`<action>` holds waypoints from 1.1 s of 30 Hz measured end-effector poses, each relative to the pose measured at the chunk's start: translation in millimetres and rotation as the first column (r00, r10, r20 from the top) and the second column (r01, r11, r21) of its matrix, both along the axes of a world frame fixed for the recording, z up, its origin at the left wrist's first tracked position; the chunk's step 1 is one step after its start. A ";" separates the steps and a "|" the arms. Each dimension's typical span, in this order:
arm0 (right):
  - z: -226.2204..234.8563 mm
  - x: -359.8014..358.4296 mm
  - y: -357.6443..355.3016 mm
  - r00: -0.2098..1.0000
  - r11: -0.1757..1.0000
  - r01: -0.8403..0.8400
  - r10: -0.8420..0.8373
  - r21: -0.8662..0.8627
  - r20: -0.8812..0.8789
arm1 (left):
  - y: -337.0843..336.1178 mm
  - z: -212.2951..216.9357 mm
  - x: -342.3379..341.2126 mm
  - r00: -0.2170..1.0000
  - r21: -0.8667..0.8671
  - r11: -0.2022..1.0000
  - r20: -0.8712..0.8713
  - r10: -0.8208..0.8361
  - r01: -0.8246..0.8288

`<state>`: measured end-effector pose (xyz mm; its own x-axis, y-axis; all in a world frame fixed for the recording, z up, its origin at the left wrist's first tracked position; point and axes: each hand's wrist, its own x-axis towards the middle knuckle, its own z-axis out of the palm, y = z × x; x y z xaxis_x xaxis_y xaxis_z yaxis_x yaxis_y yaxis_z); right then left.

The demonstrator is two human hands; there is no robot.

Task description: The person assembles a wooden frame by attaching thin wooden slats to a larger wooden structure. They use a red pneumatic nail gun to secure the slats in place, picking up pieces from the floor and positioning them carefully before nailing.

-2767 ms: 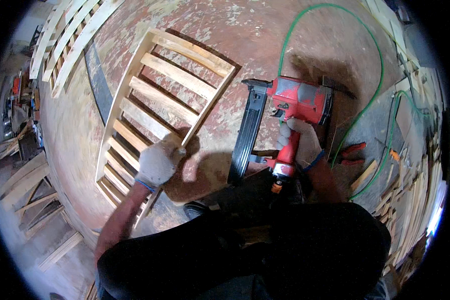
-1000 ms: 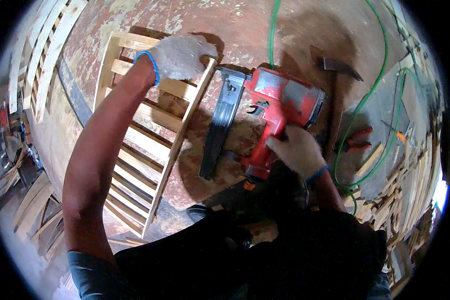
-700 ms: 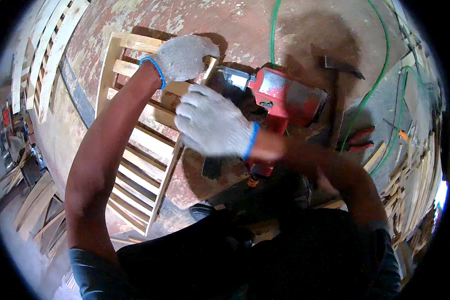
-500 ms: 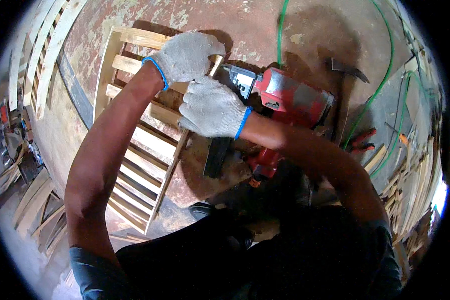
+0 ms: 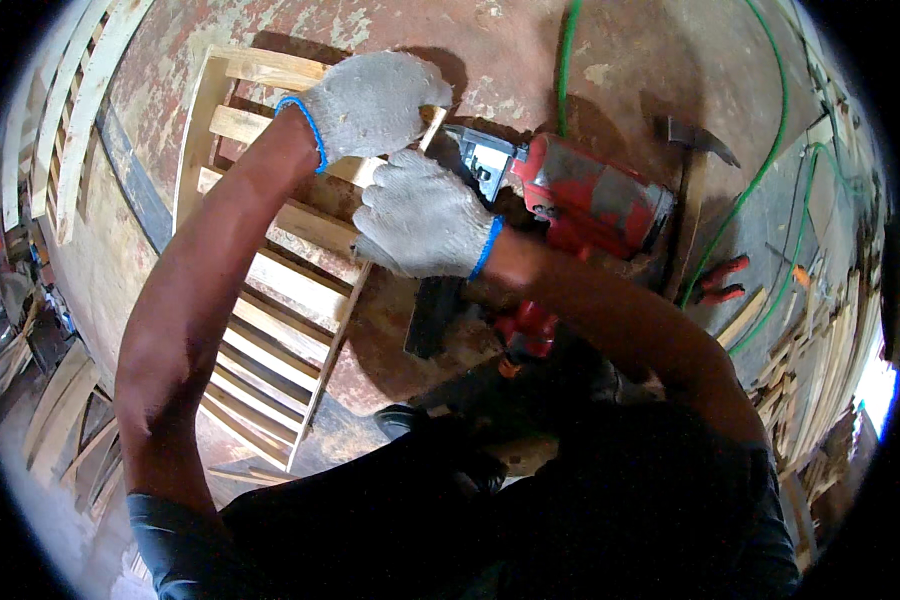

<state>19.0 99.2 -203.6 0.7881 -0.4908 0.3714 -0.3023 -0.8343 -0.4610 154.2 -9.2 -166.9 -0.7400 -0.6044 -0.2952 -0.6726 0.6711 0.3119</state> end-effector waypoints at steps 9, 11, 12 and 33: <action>-3.7 -1.2 -1.8 0.998 0.999 -0.020 0.017 0.044 0.066 | 8.4 7.3 -7.7 0.998 -0.003 1.000 0.057 0.010 -0.010; 4.5 0.7 -2.5 0.988 0.994 -0.036 0.051 0.100 -0.149 | 14.5 12.1 -4.3 0.995 -0.089 0.996 0.101 -0.012 0.021; 10.7 -0.2 -1.5 0.985 0.994 -0.010 0.028 0.107 -0.169 | 18.4 15.4 2.1 0.989 -0.148 0.988 0.143 -0.024 0.045; 25.9 -148.0 102.9 0.485 -0.324 -0.228 -0.855 0.918 -0.181 | 94.8 -8.1 227.5 0.483 -0.092 0.477 -0.052 0.874 -0.874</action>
<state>-129.0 202.1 -177.6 0.1811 -0.6652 -0.7244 0.4328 0.7153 -0.5486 381.7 85.6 -175.1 0.1870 -0.9619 -0.1996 -0.9285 -0.2394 0.2838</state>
